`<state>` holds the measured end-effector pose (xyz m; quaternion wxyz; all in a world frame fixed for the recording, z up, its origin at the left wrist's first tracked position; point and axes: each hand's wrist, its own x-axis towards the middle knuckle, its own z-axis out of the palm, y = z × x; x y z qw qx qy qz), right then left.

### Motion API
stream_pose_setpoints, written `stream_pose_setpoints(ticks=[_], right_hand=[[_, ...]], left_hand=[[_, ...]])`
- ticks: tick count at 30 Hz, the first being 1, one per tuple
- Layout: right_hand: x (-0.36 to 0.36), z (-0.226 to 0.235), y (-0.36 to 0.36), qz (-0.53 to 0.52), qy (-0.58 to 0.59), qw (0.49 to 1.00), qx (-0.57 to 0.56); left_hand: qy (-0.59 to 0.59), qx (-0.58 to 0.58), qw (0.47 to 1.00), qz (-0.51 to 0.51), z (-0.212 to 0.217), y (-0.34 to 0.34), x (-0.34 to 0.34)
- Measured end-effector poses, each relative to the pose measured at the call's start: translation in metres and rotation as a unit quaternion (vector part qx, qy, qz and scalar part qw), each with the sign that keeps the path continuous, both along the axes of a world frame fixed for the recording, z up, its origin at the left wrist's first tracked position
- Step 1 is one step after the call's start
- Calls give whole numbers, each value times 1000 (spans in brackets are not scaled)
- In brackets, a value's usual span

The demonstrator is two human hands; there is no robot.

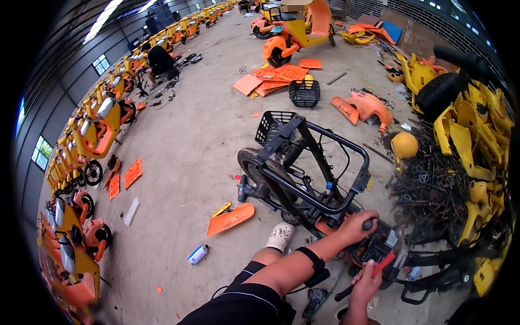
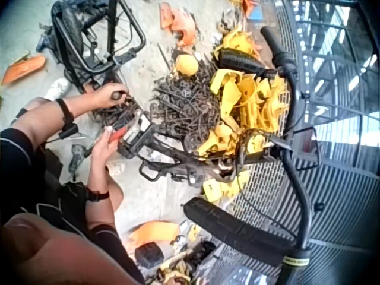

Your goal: The person uses a hammer and a pair of pliers to strike and pull at components on a motorcycle frame on the floor, handling wires and metal parts.

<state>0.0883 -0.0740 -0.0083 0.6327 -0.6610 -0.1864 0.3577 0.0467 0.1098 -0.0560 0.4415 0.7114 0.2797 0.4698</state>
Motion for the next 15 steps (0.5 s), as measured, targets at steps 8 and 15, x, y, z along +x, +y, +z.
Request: stream_pose_setpoints(ticks=[8, 15], right_hand=[[1, 12, -12, 5, 29, 1000, -4], [-5, 9, -16, 16, 28, 999, -17]], left_hand=[[-27, -20, 999, -6, -3, -8, -1], [-9, -17, 1000, -4, 1, -14, -5]])
